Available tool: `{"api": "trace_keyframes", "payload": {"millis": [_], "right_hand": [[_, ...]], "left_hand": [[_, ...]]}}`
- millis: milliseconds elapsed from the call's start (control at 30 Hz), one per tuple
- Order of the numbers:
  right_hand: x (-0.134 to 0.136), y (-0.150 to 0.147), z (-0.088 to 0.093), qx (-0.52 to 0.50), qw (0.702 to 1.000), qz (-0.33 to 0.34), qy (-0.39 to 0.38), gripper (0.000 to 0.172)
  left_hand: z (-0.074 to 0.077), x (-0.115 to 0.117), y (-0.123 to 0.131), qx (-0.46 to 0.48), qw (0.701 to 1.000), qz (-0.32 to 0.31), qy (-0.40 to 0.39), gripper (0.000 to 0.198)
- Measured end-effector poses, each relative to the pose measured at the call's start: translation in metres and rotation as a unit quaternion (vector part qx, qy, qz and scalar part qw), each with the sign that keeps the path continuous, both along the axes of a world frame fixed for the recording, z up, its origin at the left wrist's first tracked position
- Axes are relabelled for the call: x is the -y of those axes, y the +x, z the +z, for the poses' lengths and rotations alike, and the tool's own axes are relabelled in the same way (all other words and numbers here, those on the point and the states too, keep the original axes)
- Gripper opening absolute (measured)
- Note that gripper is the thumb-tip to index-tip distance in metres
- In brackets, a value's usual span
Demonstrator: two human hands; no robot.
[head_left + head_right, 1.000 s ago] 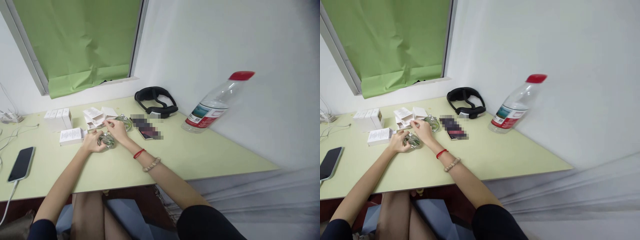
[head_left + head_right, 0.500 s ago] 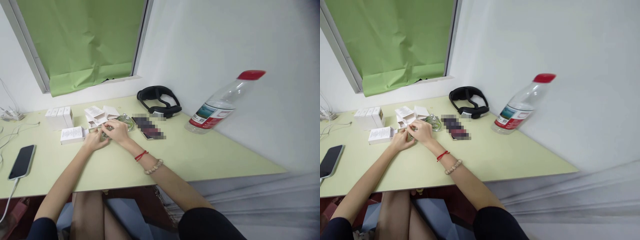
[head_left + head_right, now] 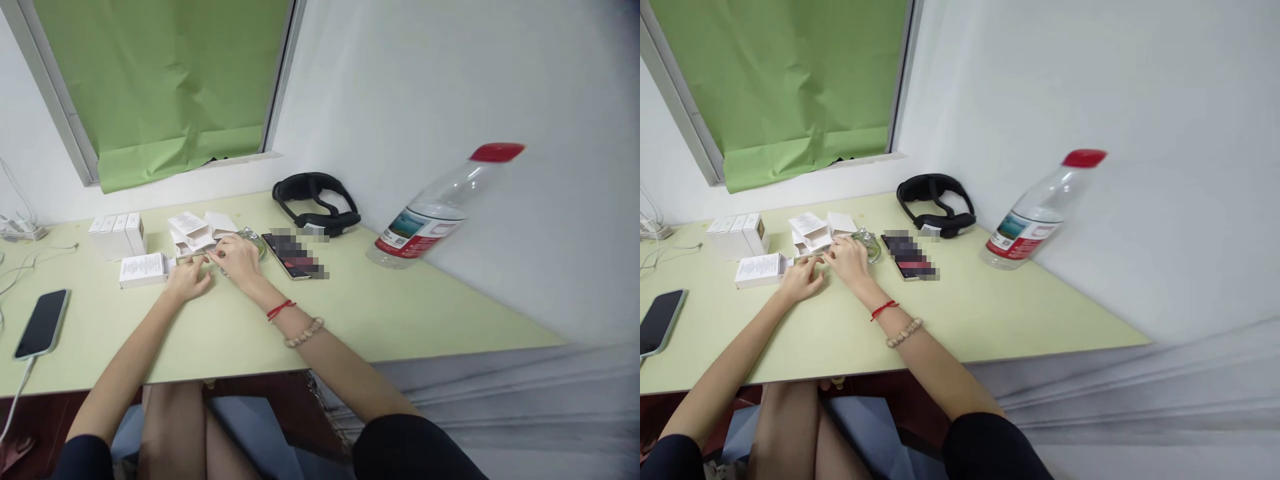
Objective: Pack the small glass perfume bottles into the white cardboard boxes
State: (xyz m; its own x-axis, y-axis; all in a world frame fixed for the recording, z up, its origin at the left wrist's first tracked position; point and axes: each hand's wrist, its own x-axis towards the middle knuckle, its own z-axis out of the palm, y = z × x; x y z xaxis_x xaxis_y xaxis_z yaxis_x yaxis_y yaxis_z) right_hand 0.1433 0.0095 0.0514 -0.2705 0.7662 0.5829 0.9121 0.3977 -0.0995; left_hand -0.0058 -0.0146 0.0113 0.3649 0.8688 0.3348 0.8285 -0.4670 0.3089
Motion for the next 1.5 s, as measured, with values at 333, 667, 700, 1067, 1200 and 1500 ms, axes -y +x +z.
{"api": "trace_keyframes", "payload": {"millis": [333, 667, 700, 1067, 1200, 1500], "right_hand": [[0.013, -0.01, 0.006, 0.062, 0.988, 0.127, 0.061, 0.016], [0.016, -0.013, 0.007, 0.115, 0.991, 0.023, -0.068, 0.026], [0.017, -0.013, 0.007, 0.11, 0.992, 0.019, -0.067, 0.025], [0.014, -0.011, 0.005, 0.065, 0.995, -0.009, -0.069, 0.022], [0.011, -0.008, 0.006, 0.051, 0.996, -0.002, -0.072, 0.024], [0.008, -0.003, 0.007, 0.034, 0.997, -0.031, -0.063, 0.026]], "left_hand": [[-0.001, -0.002, 0.001, -0.029, 0.999, 0.013, -0.003, 0.031], [-0.001, -0.002, -0.001, -0.028, 1.0, -0.008, -0.012, 0.033], [-0.001, -0.002, -0.001, -0.029, 0.999, -0.006, -0.012, 0.033], [0.001, -0.002, 0.0, -0.05, 0.999, -0.008, -0.011, 0.03], [0.001, -0.003, -0.001, -0.046, 0.999, -0.012, -0.015, 0.028], [-0.002, -0.004, -0.001, -0.019, 1.0, -0.021, -0.004, 0.025]]}}
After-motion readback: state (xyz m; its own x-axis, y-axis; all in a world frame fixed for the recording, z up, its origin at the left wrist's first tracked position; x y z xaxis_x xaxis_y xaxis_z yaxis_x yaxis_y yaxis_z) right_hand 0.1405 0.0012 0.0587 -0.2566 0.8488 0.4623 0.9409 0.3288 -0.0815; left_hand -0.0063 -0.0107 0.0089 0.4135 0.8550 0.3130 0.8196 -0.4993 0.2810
